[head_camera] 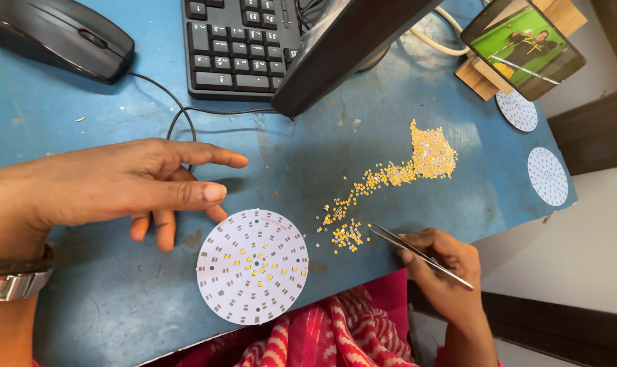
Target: The person uses tweezers to pick up small yellow LED components from a pile on the table and places them into designated spots on a circular LED board. The person continues this repetitive placement process throughout the clip.
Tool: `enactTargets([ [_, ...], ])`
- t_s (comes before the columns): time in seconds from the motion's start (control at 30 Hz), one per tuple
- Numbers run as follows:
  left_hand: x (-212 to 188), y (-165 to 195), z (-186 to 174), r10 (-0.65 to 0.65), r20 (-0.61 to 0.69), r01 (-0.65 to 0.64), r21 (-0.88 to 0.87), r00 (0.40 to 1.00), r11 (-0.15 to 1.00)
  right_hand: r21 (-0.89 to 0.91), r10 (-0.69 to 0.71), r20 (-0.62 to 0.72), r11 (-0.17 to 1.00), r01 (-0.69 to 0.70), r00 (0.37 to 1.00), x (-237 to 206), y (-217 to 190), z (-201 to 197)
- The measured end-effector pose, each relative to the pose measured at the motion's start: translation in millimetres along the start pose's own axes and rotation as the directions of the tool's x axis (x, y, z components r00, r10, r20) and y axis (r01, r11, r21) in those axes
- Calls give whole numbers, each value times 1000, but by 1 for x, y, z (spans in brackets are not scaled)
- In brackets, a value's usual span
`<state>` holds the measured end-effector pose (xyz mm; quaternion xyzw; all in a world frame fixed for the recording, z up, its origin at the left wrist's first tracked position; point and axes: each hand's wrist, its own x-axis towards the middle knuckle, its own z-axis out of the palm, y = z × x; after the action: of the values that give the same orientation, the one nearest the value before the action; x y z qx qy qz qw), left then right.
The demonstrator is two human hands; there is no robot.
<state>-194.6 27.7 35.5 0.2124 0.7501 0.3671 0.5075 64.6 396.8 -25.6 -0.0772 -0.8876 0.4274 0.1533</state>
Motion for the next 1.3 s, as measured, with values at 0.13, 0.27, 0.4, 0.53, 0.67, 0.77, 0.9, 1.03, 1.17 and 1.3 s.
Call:
enactTargets([
  [0.13,3,-10,-2,42,2,-42,-54,999,998,36,-73,25,997,72,997,7,2,1],
  [0.27,7,-16,-3,48,22,-46,-61,999,997,9,-170,-7,985,170,985,17,7,3],
  [0.4,8,-18,-3,21,22,-20,-57,1000,998,16,-181,26,983,180,983,21,8,4],
  [0.53,6,-16,-3,42,34,-40,-50,999,998,16,-215,24,977,215,976,21,5,0],
  [0.67,4,-14,-2,29,19,-29,-32,999,999,36,-283,27,959,282,959,24,4,-2],
  [0.77,3,-12,-2,11,12,-10,-39,1000,999,41,-250,23,968,248,968,24,3,-1],
  [0.9,2,-9,-1,4,24,-2,-56,1000,998,55,-272,39,961,269,962,22,3,0],
  [1.03,0,-5,1,26,28,-25,-37,999,999,26,-261,48,965,260,964,21,4,-2],
  [1.17,-1,0,2,121,58,-121,-10,991,993,31,-179,18,983,178,984,20,-2,0],
  [1.3,-1,6,3,170,58,-170,-10,984,985,123,-259,124,962,244,958,11,-21,21],
])
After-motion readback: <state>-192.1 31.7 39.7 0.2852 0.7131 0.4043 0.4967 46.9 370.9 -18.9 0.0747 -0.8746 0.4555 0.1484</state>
